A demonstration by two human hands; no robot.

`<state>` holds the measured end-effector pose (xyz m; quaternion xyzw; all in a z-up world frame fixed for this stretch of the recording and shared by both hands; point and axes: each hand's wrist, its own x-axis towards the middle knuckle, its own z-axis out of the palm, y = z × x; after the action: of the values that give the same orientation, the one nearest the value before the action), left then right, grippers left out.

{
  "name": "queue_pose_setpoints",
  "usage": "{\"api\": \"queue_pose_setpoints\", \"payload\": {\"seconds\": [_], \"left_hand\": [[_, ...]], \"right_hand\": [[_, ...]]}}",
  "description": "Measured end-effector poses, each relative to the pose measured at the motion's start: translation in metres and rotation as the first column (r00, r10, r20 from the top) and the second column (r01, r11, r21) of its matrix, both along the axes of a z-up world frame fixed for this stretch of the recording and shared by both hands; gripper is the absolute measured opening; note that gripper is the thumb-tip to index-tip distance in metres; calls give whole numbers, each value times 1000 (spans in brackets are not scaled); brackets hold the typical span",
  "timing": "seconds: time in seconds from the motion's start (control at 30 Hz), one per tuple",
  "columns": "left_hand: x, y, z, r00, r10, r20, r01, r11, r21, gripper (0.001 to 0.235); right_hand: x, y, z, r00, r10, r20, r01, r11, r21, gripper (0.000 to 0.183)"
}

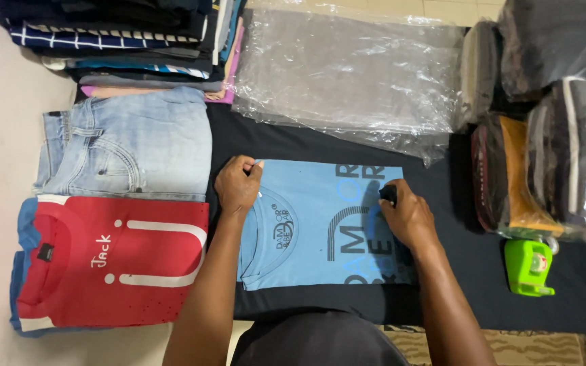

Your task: Arranging, spraying, and organizing stacks of folded clothes on a table.

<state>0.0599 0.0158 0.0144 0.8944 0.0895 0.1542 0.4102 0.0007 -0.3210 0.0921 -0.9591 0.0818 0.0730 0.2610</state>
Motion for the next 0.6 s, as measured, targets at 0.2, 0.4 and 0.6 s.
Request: {"api": "queue_pose_setpoints", "payload": {"seconds": [0.2,0.4,0.6], "left_hand": [[2,2,-9,999,15,40,-15,1000,15,23],[6,3,-20,996,12,89,-16,999,50,23],[4,2,-17,997,21,70,-24,999,35,22]], "right_hand": [[-48,14,24,998,6,69,-1,997,-74,37],[-77,18,16,997,18,-82,-31,988,-155,37],[-94,30,-1,984,152,-88,-166,970,-177,20]]}}
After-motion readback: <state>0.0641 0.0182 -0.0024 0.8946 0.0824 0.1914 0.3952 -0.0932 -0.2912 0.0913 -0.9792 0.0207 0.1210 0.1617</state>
